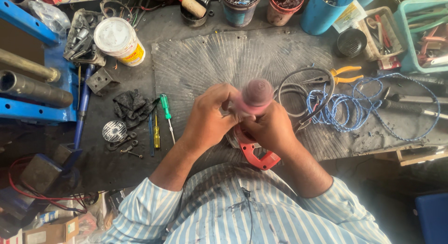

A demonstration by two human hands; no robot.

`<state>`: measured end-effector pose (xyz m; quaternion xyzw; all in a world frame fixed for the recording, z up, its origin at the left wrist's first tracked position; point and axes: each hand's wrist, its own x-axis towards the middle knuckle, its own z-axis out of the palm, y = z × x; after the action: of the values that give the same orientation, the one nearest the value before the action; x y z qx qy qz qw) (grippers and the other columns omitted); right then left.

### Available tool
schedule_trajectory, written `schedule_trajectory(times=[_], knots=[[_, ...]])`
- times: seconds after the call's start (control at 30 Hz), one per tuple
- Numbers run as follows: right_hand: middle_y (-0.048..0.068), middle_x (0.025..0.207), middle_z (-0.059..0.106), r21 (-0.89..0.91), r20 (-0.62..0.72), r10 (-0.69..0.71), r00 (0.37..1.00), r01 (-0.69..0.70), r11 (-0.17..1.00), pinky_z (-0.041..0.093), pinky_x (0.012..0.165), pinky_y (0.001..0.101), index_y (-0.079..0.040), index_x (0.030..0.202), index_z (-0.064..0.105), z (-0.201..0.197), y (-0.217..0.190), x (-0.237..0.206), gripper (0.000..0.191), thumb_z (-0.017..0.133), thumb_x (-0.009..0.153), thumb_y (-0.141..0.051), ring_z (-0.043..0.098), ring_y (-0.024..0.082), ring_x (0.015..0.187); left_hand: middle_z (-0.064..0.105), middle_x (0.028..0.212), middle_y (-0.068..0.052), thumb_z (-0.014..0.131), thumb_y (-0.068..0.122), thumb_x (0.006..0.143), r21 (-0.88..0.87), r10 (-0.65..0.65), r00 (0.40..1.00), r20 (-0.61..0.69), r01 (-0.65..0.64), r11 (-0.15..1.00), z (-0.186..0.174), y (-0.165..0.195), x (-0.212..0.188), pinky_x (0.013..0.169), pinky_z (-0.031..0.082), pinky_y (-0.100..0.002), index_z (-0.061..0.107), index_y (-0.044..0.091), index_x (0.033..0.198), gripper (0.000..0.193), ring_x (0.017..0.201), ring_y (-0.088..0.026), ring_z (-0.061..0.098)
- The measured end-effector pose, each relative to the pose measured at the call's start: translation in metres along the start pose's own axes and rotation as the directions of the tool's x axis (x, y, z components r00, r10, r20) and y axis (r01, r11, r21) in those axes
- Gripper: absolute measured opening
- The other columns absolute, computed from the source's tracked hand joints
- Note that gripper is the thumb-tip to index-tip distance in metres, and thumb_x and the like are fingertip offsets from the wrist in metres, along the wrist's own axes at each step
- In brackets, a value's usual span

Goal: The person disassembles a red power tool on a workshop bench, separating the motor housing and removing the armature. They wipe parts with a cloth, unscrew components with a screwdriver, work a part in a bench vise, and handle the motor armature and small hardware across the bench.

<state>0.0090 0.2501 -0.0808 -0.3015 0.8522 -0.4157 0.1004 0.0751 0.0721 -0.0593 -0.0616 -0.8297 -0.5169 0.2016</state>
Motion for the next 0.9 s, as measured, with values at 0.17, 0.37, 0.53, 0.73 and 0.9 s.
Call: schedule_trajectory(times=[0.17,0.37,0.53,0.73,0.9], knots=[[0.01,0.087,0.075,-0.013,0.041,-0.056,0.998,0.056,0.998,0.055,0.072,0.04,-0.01,0.095,0.074,0.001,0.001,-0.001,0.012,0.073,0.085,-0.016,0.073,0.03,0.084,0.068,0.093,-0.001,0.074,0.019,0.099,-0.017,0.104,0.988,0.118,-0.103,0.995,-0.002,0.001,0.0,0.079,0.051,-0.035,0.07,0.01,0.108,0.014,0.085,-0.018,0.061],[0.01,0.083,0.071,0.066,0.037,-0.001,0.999,-0.001,0.998,0.055,0.068,0.0398,-0.01,0.092,0.073,0.002,-0.006,-0.005,0.011,0.07,0.082,-0.013,0.073,0.028,0.076,0.063,0.081,-0.004,0.086,0.029,0.082,0.053,-0.051,0.999,0.017,0.05,0.997,0.001,0.0,-0.003,0.067,0.048,-0.035,0.071,0.008,0.098,0.03,0.073,-0.018,0.058],[0.011,0.081,0.069,0.022,0.0,-0.137,0.991,0.137,0.99,0.053,0.071,0.0414,-0.006,0.092,0.071,0.0,-0.009,-0.003,0.009,0.07,0.086,-0.012,0.069,0.03,0.079,0.068,0.095,-0.001,0.075,0.024,0.094,-0.129,-0.046,0.996,0.081,0.056,0.99,-0.002,-0.003,-0.007,0.074,0.052,-0.033,0.066,0.009,0.115,0.028,0.08,-0.015,0.062],[0.008,0.073,0.072,0.067,0.063,0.039,0.997,-0.043,0.997,0.054,0.062,0.0348,-0.009,0.094,0.073,0.0,-0.012,-0.008,0.011,0.07,0.085,-0.014,0.072,0.021,0.065,0.066,0.083,-0.001,0.08,0.025,0.091,0.053,-0.02,0.999,0.04,0.018,0.998,0.001,-0.002,-0.008,0.073,0.051,-0.033,0.069,0.01,0.097,0.02,0.079,-0.017,0.063],[0.007,0.082,0.073,0.244,-0.09,0.074,0.993,-0.05,0.969,0.057,0.065,0.0294,-0.007,0.1,0.069,0.01,-0.006,-0.014,0.017,0.074,0.083,-0.007,0.07,0.018,0.071,0.062,0.089,-0.006,0.083,0.029,0.078,-0.053,-0.028,0.999,0.044,0.03,0.998,0.0,0.001,-0.007,0.07,0.05,-0.034,0.062,0.005,0.106,0.042,0.078,-0.023,0.06]])
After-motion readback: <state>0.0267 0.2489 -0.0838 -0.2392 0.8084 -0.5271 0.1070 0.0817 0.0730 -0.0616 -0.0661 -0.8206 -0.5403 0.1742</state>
